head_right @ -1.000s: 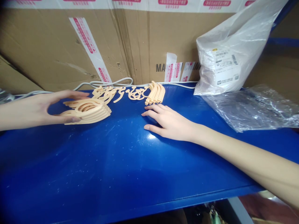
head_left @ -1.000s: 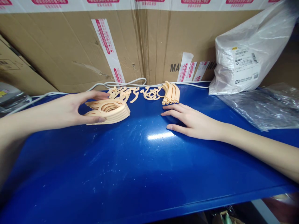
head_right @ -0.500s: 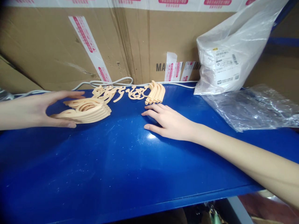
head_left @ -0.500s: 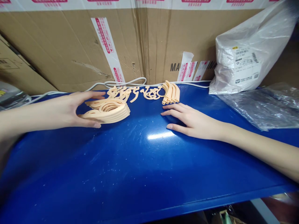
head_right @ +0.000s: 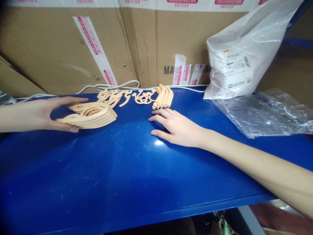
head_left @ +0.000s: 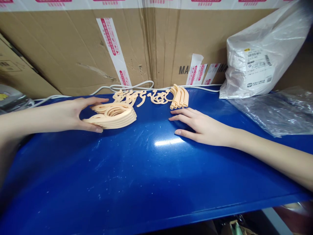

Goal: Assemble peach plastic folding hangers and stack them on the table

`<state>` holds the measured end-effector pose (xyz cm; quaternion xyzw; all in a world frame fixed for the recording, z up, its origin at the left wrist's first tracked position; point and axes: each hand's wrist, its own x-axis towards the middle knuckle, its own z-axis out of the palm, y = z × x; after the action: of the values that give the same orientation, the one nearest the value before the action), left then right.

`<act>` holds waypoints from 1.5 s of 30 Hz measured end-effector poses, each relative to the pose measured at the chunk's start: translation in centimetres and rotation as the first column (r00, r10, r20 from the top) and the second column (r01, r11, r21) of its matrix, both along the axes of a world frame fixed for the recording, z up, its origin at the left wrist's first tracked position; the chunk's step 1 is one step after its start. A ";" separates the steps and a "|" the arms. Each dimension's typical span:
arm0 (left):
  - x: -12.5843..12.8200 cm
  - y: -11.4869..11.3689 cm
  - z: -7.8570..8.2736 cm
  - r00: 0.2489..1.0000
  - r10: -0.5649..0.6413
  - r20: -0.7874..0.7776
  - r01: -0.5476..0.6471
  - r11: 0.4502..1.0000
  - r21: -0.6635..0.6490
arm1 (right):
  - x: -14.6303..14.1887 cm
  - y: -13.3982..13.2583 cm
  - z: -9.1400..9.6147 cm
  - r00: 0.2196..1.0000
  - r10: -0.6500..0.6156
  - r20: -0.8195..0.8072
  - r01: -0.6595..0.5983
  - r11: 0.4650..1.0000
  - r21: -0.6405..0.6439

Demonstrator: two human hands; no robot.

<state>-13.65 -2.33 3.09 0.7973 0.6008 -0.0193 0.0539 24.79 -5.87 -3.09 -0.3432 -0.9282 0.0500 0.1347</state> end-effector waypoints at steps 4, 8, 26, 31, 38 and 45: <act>-0.4 0.2 -0.2 1.000 -0.002 0.001 0.002 1.000 0.012 | 0.0 -0.1 0.0 1.000 -0.001 0.007 0.001 1.000 0.003; -0.1 0.1 -0.2 1.000 -0.004 -0.011 0.004 1.000 0.015 | 0.1 -0.1 0.0 1.000 0.002 -0.004 -0.002 1.000 0.000; 0.3 -0.2 0.1 1.000 0.006 -0.022 -0.005 1.000 0.009 | 0.1 -0.2 0.0 1.000 0.001 0.020 -0.002 1.000 0.020; 0.6 -0.4 0.3 0.999 0.018 -0.040 -0.017 1.000 0.008 | 0.1 -0.2 0.0 1.000 -0.001 0.021 0.001 1.000 0.022; -0.4 0.5 -0.6 1.000 -0.016 -0.016 0.016 1.000 -0.002 | 0.1 -0.2 0.0 1.000 0.001 0.022 -0.002 1.000 0.030; -0.7 0.4 -0.6 0.999 -0.011 -0.035 0.011 1.000 -0.004 | 0.1 -0.1 0.0 1.000 0.002 0.024 -0.003 0.999 0.032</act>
<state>-14.34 -1.91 2.47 0.8001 0.5972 -0.0345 0.0447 24.92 -5.99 -3.11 -0.3403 -0.9309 0.0311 0.1292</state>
